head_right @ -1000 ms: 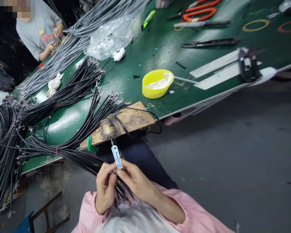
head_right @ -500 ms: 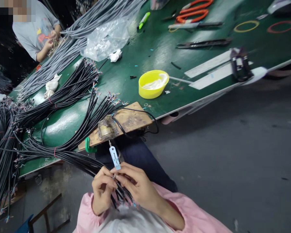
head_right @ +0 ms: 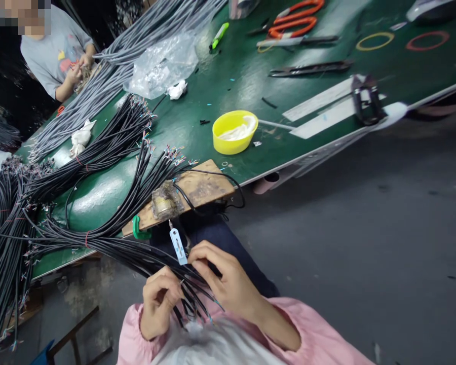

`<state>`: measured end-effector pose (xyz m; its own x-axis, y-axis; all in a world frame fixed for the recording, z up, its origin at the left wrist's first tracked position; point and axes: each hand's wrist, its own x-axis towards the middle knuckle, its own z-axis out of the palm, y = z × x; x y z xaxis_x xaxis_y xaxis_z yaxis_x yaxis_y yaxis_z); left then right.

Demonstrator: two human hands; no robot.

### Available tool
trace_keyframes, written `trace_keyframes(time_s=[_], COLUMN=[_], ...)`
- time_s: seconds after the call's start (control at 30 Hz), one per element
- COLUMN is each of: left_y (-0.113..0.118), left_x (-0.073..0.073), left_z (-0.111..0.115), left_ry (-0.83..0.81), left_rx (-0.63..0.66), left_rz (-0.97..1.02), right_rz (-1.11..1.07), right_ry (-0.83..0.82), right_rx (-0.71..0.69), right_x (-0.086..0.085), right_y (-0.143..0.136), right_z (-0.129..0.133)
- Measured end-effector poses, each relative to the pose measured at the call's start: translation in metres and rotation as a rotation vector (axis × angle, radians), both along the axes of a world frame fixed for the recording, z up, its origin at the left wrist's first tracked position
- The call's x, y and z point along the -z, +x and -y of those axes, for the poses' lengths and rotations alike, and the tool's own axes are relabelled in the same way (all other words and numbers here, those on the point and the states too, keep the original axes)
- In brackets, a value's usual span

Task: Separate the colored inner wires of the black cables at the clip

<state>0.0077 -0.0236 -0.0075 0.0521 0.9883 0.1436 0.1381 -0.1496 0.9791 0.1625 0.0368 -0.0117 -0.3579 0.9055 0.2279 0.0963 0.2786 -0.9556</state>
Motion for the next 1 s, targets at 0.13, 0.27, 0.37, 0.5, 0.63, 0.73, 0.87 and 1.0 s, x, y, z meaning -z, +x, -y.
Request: trace_keyframes(time_s=[0.13, 0.27, 0.37, 0.5, 0.63, 0.73, 0.87, 1.0], left_y=[-0.001, -0.004, -0.007, -0.005, 0.003, 0.007, 0.011, 0.015], left_x=[0.002, 0.001, -0.001, -0.004, -0.008, -0.011, -0.011, -0.008], left_z=[-0.001, -0.002, -0.005, -0.011, -0.015, -0.016, -0.017, -0.021], left_ry=[0.020, -0.032, -0.263, -0.423, -0.281, -0.172, -0.126, -0.150], left_rx=[0.008, 0.037, 0.070, 0.094, -0.046, -0.122, -0.226, -0.296], left_rz=[0.003, 0.028, 0.045, 0.067, 0.116, 0.111, 0.125, 0.158], right_rz=[-0.134, -0.196, -0.157, -0.195, -0.242, -0.227, -0.263, -0.351], right_ry=[0.026, 0.123, 0.074, -0.384, -0.716, -0.704, -0.719, -0.811], right_rx=[-0.125, -0.125, -0.153, -0.330, -0.349, -0.242, -0.260, -0.228], right_x=[0.004, 0.004, 0.005, 0.005, 0.002, -0.001, -0.003, -0.005], right_y=[0.000, -0.003, -0.004, -0.001, 0.000, -0.004, -0.016, -0.026], right_z=[0.001, 0.003, 0.003, 0.000, -0.015, -0.030, -0.042, -0.042])
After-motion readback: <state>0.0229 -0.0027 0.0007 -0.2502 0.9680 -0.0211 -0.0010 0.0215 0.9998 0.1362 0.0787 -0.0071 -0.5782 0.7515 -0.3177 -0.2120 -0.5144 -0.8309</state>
